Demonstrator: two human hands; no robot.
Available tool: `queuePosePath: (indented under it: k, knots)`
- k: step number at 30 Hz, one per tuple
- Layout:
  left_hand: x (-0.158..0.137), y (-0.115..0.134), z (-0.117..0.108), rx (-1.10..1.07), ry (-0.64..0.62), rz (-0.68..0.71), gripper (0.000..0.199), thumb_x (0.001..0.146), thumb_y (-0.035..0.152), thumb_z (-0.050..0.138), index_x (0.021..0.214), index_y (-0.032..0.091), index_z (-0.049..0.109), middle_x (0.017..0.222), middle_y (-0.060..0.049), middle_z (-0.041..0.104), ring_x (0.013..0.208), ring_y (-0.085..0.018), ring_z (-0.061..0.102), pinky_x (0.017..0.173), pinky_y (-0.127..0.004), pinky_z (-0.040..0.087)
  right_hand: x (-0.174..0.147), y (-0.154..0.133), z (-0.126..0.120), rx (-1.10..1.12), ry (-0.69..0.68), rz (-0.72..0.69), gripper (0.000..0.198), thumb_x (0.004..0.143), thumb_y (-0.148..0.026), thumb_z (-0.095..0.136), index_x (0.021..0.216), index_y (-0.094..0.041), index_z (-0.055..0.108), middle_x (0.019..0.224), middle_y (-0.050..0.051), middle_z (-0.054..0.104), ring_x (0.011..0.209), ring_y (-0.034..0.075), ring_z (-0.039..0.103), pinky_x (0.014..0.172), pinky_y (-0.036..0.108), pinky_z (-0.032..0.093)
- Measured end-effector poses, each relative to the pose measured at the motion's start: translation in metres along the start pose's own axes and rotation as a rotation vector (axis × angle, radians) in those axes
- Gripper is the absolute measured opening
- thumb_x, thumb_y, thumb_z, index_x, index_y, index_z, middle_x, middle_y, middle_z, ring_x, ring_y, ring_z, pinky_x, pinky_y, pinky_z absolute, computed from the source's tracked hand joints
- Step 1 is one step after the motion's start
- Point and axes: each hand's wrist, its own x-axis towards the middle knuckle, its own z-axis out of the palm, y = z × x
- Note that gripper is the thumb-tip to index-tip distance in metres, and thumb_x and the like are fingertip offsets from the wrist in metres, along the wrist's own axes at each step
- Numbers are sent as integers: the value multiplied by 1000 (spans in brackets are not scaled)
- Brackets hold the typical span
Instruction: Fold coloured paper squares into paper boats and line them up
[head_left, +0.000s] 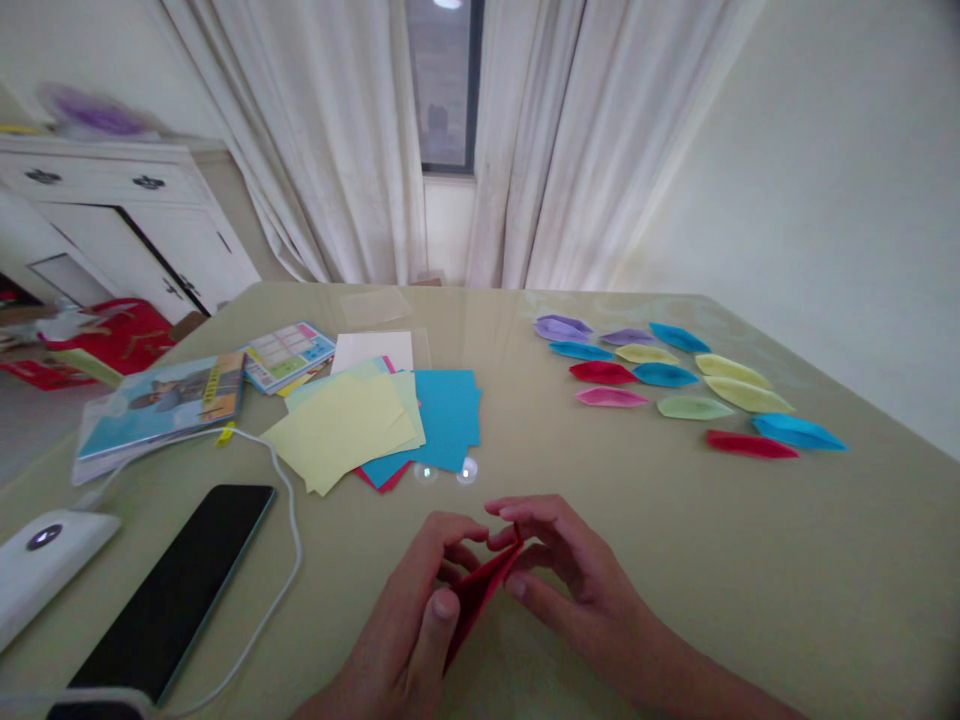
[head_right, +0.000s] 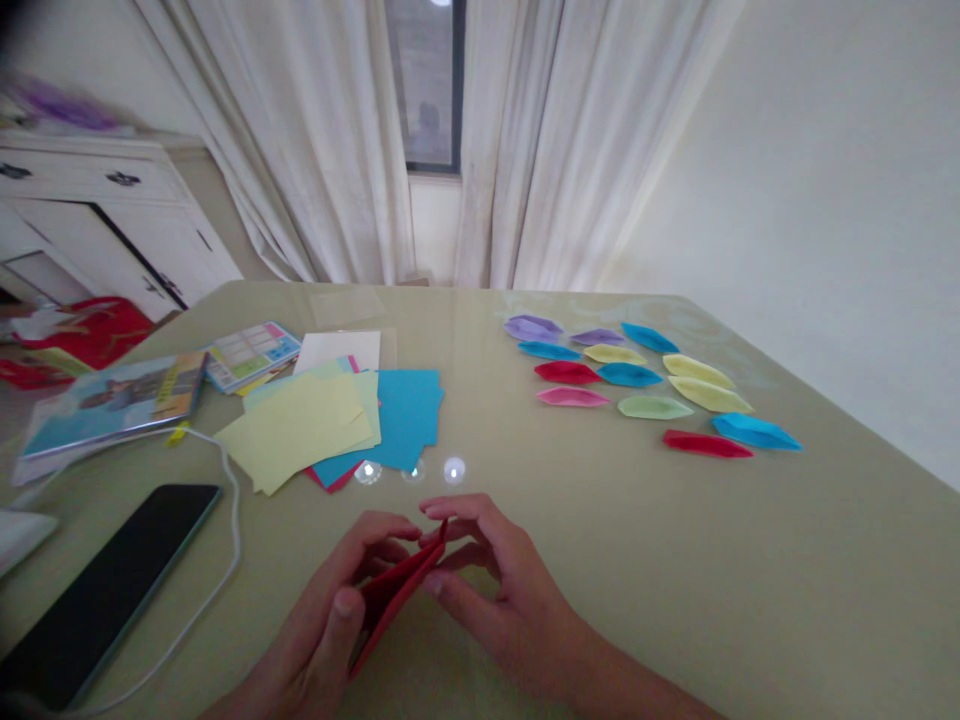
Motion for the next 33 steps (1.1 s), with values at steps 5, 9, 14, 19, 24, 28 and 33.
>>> queuePosePath:
  k: [5,9,14,19,24,28,33]
  knots:
    - [-1,1,4,71,65,-76,40,106,56,51,128,26,66,109,-7,73,93,-25,69,81,-32,56,2,1,3,61,36,52,34,103,-36,71,134,-30,63,134,11,66,111,24,73,96,42,62]
    - [-2,-5,4,91,171,-65,32,102,45,62,128,27,66,112,-6,76,91,-24,72,83,-32,58,5,3,4,166,96,96,32,101,-40,74,129,-29,63,134,10,68,115,23,71,98,40,61]
    - [2,-13,-5,116,122,203,25,97,23,68,121,29,68,113,-5,76,96,-23,74,82,-28,59,9,7,2,249,155,175,40,92,-44,84,124,-27,66,124,8,75,104,19,74,93,36,61]
    - [4,-12,-7,159,150,271,31,98,14,65,122,33,65,116,-2,74,100,-19,73,85,-25,56,11,4,0,258,135,219,35,89,-44,88,112,-22,72,111,9,81,105,22,76,93,36,62]
    - [3,-4,-4,117,97,26,17,103,24,62,119,28,67,112,-5,74,93,-20,70,80,-25,55,12,2,-1,264,130,212,33,87,-42,90,109,-22,74,109,8,83,103,21,78,92,33,62]
    - [9,7,-7,-29,4,-25,6,102,26,64,103,24,69,106,-5,71,90,-19,67,77,-25,53,13,3,-2,220,126,211,29,87,-40,90,106,-22,78,105,7,83,97,19,78,87,29,63]
    - [14,15,-12,75,-1,-8,14,101,26,64,113,27,71,119,-5,70,110,-23,68,96,-33,53,15,5,-5,207,91,174,25,89,-37,89,108,-24,80,108,7,83,101,19,78,91,29,61]
